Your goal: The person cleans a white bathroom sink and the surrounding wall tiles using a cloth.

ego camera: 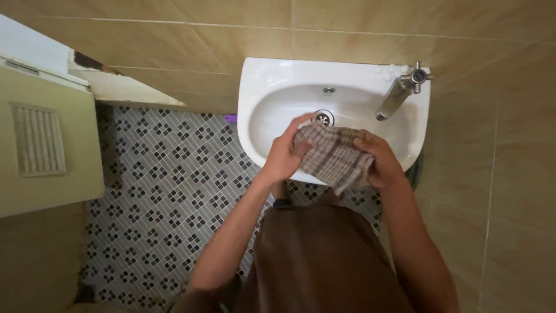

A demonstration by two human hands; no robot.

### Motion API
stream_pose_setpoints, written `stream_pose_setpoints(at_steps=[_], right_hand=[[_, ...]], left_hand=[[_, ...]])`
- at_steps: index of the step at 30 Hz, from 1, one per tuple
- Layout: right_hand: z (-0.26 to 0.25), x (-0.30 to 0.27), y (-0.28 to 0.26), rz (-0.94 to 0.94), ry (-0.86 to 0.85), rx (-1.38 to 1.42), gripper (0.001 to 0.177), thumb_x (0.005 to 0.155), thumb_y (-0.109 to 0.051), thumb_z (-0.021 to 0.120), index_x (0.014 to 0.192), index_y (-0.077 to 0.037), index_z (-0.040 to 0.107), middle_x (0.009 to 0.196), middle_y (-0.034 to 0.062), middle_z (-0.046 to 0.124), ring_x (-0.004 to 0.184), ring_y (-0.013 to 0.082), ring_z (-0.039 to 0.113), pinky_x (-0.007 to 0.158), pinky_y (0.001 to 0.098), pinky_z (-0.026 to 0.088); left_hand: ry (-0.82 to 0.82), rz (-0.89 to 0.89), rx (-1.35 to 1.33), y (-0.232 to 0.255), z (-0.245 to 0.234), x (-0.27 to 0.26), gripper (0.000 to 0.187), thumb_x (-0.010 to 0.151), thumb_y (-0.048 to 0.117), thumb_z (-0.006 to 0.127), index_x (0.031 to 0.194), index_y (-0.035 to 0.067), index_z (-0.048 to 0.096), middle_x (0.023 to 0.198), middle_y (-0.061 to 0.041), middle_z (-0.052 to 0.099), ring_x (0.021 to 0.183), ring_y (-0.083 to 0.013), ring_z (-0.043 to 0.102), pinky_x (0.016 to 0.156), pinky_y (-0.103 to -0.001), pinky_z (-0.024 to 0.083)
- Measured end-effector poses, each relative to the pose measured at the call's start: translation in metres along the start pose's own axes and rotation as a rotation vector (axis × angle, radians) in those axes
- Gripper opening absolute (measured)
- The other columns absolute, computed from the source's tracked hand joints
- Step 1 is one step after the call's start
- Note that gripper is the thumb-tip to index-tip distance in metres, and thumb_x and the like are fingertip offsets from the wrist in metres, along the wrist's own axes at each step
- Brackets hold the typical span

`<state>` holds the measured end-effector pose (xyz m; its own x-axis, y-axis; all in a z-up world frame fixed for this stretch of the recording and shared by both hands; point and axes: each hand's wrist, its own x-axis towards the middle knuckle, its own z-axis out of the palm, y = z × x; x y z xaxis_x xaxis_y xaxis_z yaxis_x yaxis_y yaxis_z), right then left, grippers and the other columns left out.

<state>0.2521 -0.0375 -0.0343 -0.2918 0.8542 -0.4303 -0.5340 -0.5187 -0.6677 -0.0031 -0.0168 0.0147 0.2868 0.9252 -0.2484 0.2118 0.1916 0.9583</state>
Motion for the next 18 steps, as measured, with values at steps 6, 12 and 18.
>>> stream_pose_setpoints(at_steps=[6,12,18], right_hand=[[0.004,0.014,0.022,0.055,0.132,0.046,0.028,0.101,-0.014,0.062,0.125,-0.002,0.057,0.115,0.0118,0.068,0.109,0.0269,0.063,0.099,0.0414,0.054],[-0.004,0.009,0.008,-0.04,0.184,-0.833,0.029,0.092,-0.011,0.063,0.12,-0.01,0.07,0.114,0.016,0.072,0.109,0.033,0.064,0.097,0.0458,0.054],[-0.036,0.025,0.032,0.02,-0.366,-1.514,0.035,0.104,-0.026,0.045,0.126,-0.027,0.072,0.125,0.0044,0.074,0.107,0.0205,0.071,0.1,0.0362,0.055]], left_hand=[[-0.115,0.07,0.108,-0.028,-0.001,0.011,0.053,0.1,0.0,0.056,0.149,0.019,0.052,0.131,-0.014,0.072,0.117,-0.0276,0.074,0.096,-0.035,0.065],[0.063,0.102,0.11,-0.034,-0.018,0.019,0.084,0.087,-0.009,0.058,0.161,0.022,0.03,0.107,-0.015,0.074,0.118,-0.0244,0.071,0.09,-0.039,0.057],[-0.418,-0.069,0.758,-0.051,-0.03,0.021,0.043,0.087,0.022,0.058,0.127,0.024,0.074,0.114,-0.012,0.075,0.101,-0.0309,0.072,0.097,-0.04,0.053]])
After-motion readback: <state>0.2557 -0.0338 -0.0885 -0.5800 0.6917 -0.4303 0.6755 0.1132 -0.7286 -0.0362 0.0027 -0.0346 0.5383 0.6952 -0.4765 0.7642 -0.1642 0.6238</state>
